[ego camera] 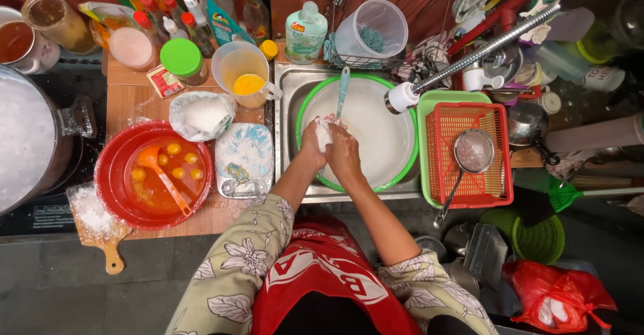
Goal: The person mixes a white dough-like substance in a green bowl using a spoon. They then scoop the mixture into a small white bowl, press it into a ball, and repeatedly transfer it between the bowls while kneading it by hand.
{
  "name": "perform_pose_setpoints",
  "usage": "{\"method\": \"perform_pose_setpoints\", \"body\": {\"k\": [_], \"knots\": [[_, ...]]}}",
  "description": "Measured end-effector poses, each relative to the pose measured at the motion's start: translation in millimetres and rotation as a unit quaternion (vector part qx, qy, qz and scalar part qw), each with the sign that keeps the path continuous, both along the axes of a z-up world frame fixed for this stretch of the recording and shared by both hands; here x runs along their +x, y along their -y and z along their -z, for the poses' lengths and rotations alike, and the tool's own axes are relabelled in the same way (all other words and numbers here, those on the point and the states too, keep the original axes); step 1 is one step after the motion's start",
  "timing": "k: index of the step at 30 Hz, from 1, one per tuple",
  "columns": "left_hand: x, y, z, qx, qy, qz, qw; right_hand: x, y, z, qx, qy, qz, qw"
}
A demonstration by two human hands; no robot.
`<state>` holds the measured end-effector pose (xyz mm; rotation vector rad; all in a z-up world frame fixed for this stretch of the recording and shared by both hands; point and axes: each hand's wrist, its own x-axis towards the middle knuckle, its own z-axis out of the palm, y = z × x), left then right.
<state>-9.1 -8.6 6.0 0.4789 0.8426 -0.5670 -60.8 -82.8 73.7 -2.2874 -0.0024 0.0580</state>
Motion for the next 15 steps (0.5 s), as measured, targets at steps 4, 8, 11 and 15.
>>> {"method": "perform_pose_setpoints", "body": {"k": [4,8,11,15], "knots": [[5.8,2.1,37.5,-0.015,0.005,0.009,1.0,0.9,5.2,17.6,-0.043,0.004,-0.019,0.999],[10.0,2.1,48.6,-0.015,0.005,0.032,0.999,2.9,9.2,28.6,-0.109,0.012,-0.046,0.993],[7.7,-3.6,43.1,0.004,0.018,0.038,0.999,2.4,0.4,-24.1,-0.103,-0.009,-0.064,0.993],[18.4,-0.1,66.3,0.019,0.072,0.081,0.994,7.4,11.6,-22.8,0.103,-0.027,0.036,0.994]]}}
